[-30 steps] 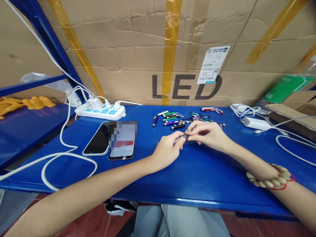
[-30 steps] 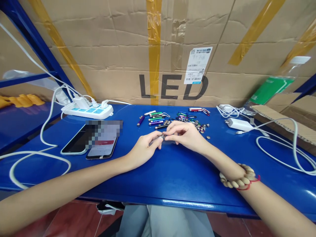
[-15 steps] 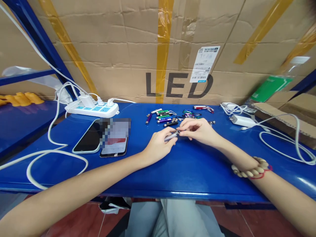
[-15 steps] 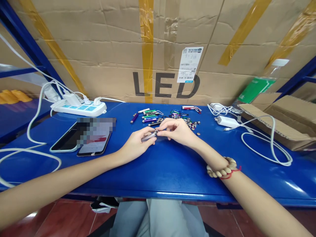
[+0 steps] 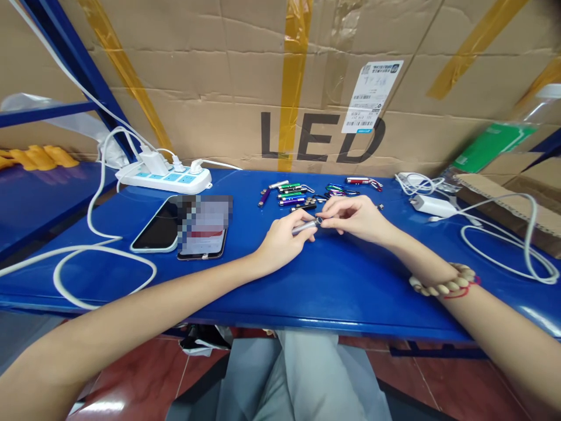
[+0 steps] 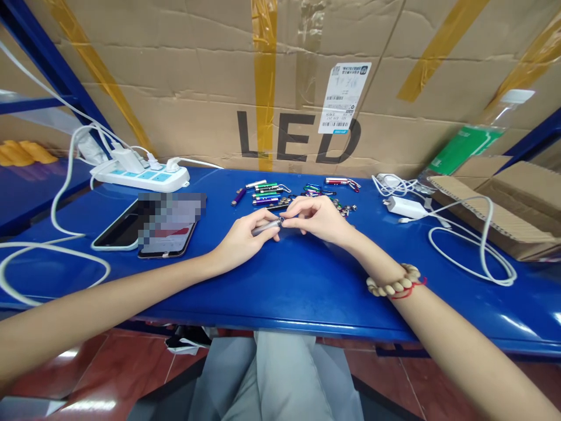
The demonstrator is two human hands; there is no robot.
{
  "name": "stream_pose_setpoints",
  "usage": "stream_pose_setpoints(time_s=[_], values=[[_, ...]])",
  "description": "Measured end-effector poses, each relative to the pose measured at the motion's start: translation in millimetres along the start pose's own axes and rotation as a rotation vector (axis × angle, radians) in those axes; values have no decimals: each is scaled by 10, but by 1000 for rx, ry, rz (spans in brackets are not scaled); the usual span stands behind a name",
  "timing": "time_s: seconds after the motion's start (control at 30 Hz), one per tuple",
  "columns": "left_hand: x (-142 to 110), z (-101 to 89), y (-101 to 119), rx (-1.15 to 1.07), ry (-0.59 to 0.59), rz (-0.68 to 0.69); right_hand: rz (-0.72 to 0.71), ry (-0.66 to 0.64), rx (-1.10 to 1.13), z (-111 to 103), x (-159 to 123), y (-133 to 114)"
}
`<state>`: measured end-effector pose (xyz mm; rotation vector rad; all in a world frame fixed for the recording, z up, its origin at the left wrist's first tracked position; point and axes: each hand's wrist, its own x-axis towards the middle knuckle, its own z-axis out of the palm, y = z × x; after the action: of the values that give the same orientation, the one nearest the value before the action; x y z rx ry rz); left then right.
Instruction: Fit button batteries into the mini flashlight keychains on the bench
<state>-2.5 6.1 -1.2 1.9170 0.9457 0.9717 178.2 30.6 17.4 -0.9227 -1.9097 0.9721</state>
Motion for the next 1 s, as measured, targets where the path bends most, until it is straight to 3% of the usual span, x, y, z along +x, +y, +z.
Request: stream_pose_setpoints(time_s=[0.47, 0.7, 1.0], values=[[5, -1, -19, 85, -21, 27, -32, -25, -21, -31, -3, 35], [-16, -15, 20, 135, -56, 2, -54, -53, 63, -7, -11, 87], [-49, -16, 54, 121, -114, 64, -52, -92, 150, 32, -41, 120]])
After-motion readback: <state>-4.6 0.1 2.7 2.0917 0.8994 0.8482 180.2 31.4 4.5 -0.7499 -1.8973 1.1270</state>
